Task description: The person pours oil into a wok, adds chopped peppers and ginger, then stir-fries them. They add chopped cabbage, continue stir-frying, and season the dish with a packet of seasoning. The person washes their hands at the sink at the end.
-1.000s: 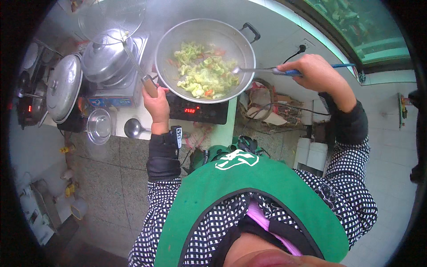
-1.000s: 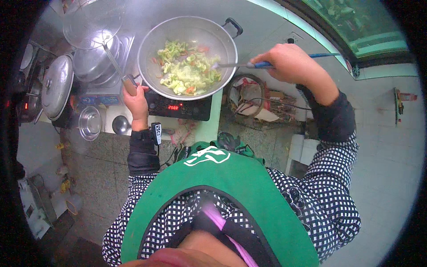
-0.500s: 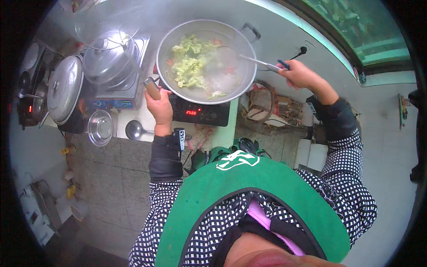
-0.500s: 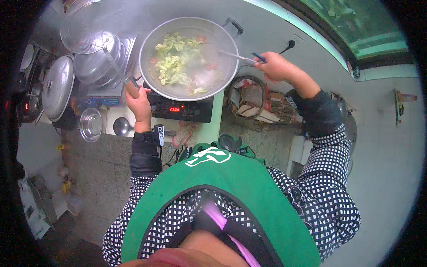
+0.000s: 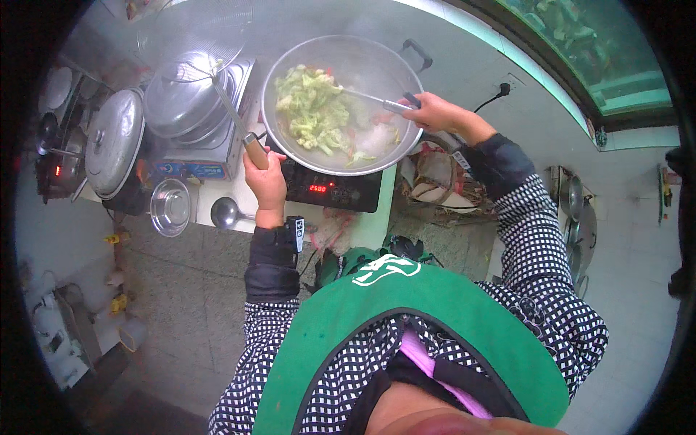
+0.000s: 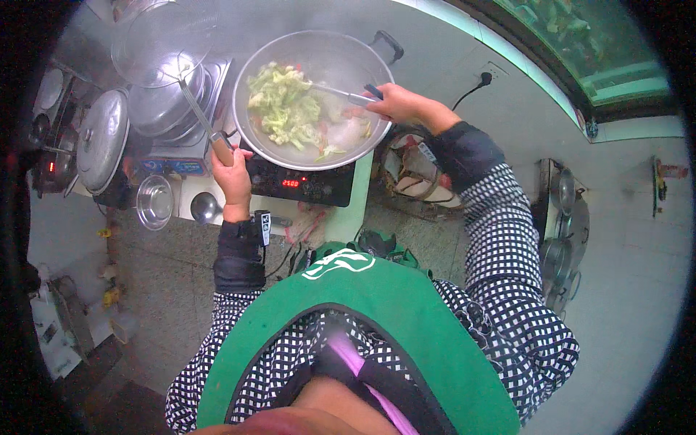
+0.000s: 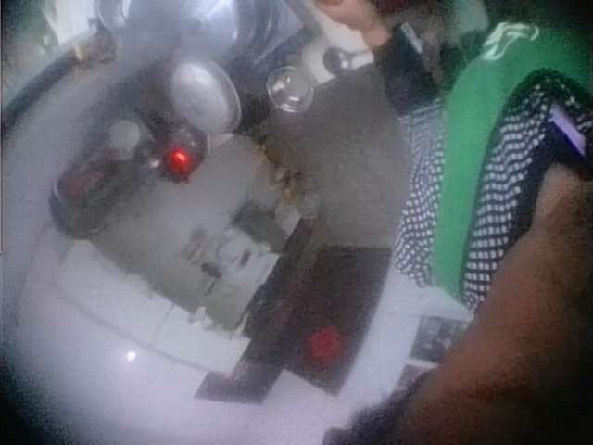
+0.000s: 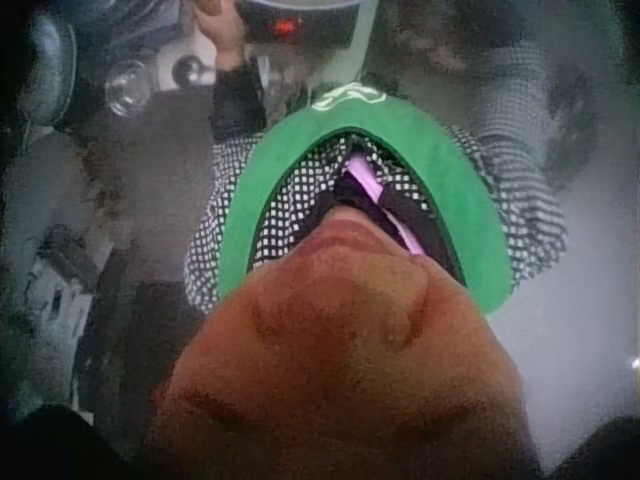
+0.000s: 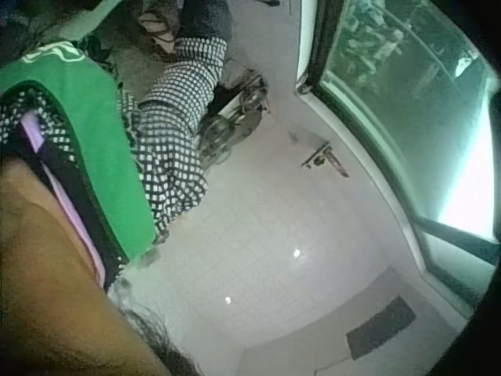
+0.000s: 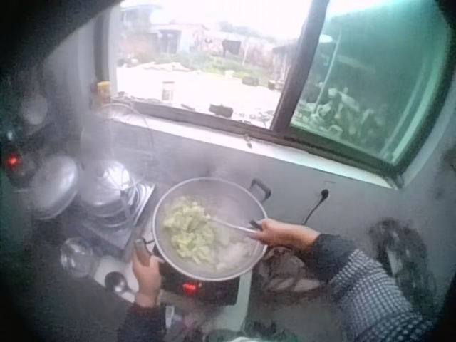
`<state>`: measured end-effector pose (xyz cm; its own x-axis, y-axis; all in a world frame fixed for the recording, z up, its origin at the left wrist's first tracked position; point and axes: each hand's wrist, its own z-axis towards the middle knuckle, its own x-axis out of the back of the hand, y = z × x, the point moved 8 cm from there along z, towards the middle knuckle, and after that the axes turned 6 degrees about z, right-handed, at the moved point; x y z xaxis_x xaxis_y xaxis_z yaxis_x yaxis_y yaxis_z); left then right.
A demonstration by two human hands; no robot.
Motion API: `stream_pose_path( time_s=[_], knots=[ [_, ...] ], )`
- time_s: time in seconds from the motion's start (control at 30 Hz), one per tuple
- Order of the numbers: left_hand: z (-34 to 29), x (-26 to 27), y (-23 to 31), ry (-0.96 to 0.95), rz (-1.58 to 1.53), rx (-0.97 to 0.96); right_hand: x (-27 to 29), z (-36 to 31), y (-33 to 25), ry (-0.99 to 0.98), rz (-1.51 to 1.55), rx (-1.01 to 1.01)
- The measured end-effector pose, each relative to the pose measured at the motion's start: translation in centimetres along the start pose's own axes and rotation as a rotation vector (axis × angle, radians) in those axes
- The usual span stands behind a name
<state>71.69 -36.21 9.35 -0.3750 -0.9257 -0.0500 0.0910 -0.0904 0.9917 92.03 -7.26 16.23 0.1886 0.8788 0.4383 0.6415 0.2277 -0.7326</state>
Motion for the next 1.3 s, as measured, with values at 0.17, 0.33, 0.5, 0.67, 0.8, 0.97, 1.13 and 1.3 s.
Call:
stream_pose_path(
  time_s=[0.17,0.33,0.5,0.67,0.8,0.97,1.13,1.3],
  knots=[
    [0.1,0.1,-0.8,0.005,-0.037,-0.005,1.3,-7.1,-4.6,0.129,-0.587,0.332],
    [0.1,0.1,-1.3,0.009,-0.002,-0.002,1.0,-12.5,-5.8,0.069,-0.679,0.152],
    [0.1,0.0,-1.4,0.017,-0.005,-0.01,-3.6,-8.8,-5.4,0.117,-0.894,0.208],
    [0.3,0.1,-1.3,0.014,-0.012,-0.02,0.1,-6.3,-4.3,0.373,-0.936,0.227],
    [0.5,-0.1,-0.9,0.009,0.021,-0.031,3.0,-6.3,-6.0,0.55,-0.858,0.36],
    [1.0,-0.5,-0.5,0.011,0.098,-0.036,-0.4,-2.7,-6.2,0.375,-1.068,0.286],
    [1.2,-0.4,-1.4,0.013,0.025,0.001,0.4,-7.8,-7.0,0.191,-1.222,0.434],
    [1.1,-0.3,-2.0,0.031,0.075,0.017,4.5,-13.4,-8.6,0.214,-1.519,0.405]
  ],
)
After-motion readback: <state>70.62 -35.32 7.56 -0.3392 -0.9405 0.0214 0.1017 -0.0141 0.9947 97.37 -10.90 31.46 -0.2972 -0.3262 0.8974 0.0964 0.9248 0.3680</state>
